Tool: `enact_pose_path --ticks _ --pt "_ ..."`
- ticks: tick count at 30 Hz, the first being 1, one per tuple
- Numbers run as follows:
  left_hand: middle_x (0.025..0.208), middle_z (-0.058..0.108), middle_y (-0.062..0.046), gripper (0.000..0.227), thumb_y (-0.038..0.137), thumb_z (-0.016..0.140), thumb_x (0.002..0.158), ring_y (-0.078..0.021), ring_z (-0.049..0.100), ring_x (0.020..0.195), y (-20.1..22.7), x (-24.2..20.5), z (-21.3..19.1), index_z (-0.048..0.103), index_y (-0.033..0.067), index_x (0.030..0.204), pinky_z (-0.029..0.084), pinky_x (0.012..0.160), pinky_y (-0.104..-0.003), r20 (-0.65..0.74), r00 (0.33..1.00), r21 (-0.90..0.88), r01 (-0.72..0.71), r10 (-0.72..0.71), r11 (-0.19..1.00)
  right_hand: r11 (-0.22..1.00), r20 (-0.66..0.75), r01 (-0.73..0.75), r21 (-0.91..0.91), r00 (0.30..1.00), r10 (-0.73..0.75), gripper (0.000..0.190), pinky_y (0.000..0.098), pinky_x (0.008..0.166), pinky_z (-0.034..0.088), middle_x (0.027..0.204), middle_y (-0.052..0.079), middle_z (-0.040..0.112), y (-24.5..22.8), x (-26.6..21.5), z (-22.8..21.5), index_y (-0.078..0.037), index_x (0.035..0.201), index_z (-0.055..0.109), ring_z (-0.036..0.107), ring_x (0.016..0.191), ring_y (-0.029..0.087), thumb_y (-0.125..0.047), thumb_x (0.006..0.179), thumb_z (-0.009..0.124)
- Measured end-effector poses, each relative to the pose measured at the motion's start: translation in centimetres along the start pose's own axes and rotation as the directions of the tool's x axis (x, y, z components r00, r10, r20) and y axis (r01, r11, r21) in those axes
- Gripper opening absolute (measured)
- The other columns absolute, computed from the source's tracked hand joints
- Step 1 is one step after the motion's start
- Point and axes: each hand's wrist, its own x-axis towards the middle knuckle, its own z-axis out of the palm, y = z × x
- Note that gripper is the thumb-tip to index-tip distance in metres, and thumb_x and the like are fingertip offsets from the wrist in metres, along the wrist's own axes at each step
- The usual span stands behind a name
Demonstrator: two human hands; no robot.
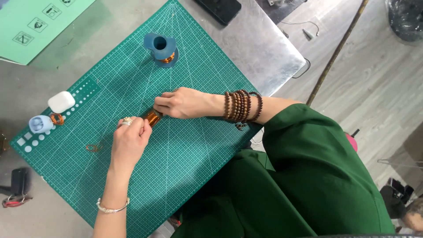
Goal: The person winds copper wire around a cylindrical object on a green cutting mat. They use both hands to wrap the wire tightly and evenly around the object's body.
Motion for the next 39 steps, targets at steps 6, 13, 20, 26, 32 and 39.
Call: enact_pose_path --ticks 6,13,20,26,32,39 --pt "0.044 0.033 0.006 0.046 0.004 0.060 0.091 -0.0202 0.048 0.044 -0.4 -1.3 -0.2 0.032 0.0129 0.055 0.047 0.064 -0.030 0.004 1.000 0.043 0.024 -0.025 0.999 1.000 0.011 0.009 0.022 1.000 -0.009 0.013 0.0230 0.059 0.055 0.091 0.002 0.052 -0.3 -0.1 0.3 -0.006 0.094 0.063 0.063 0.079 0.015 -0.017 0.091 0.058" --pt "0.045 0.035 0.008 0.046 0.000 0.059 0.090 -0.0181 0.044 0.042 -1.0 -1.8 -0.4 0.033 0.0129 0.054 0.046 0.061 -0.029 -0.017 0.999 0.017 0.029 -0.029 0.999 1.000 0.017 0.017 0.009 1.000 -0.017 0.014 0.0237 0.057 0.056 0.092 0.002 0.052 -0.4 -0.2 0.5 -0.006 0.093 0.063 0.064 0.079 0.015 -0.019 0.091 0.058" --pt "0.051 0.032 0.000 0.039 0.005 0.061 0.086 -0.0243 0.048 0.052 -0.6 -1.2 0.0 0.036 0.0123 0.058 0.045 0.052 -0.033 -0.041 0.998 0.234 -0.038 0.049 0.971 0.997 -0.054 0.069 0.039 0.996 -0.066 0.014 0.0253 0.049 0.053 0.086 0.002 0.050 -0.3 0.8 -1.1 -0.007 0.082 0.062 0.061 0.073 0.016 -0.018 0.090 0.060" --pt "0.050 0.034 -0.005 0.039 0.004 0.062 0.087 -0.0265 0.050 0.049 -0.5 -2.5 -1.9 0.035 0.0104 0.060 0.050 0.065 -0.034 -0.158 0.987 0.174 0.052 -0.024 0.983 0.990 -0.040 0.059 0.126 0.998 -0.055 0.016 0.0269 0.049 0.048 0.083 0.000 0.045 -0.3 0.5 -0.3 -0.009 0.081 0.058 0.056 0.068 0.015 -0.019 0.094 0.059" --pt "0.055 0.029 0.000 0.040 0.002 0.055 0.099 -0.0148 0.032 0.050 -1.1 -3.3 -2.9 0.033 0.0090 0.065 0.034 0.072 -0.031 0.010 0.987 0.013 0.161 -0.162 0.987 0.963 0.112 -0.003 0.271 0.993 -0.028 0.009 0.0239 0.050 0.053 0.088 0.004 0.053 0.3 1.1 -0.9 -0.004 0.098 0.058 0.058 0.070 0.016 -0.012 0.097 0.062" --pt "0.057 0.035 -0.001 0.039 0.005 0.056 0.102 -0.0137 0.034 0.051 -1.3 -3.8 -3.2 0.038 0.0074 0.067 0.034 0.068 -0.029 -0.038 0.988 -0.055 0.145 -0.147 0.988 0.954 0.146 -0.003 0.300 0.988 -0.043 0.020 0.0217 0.055 0.053 0.093 0.005 0.056 0.6 1.2 -0.8 0.000 0.112 0.061 0.058 0.070 0.014 -0.018 0.102 0.061"
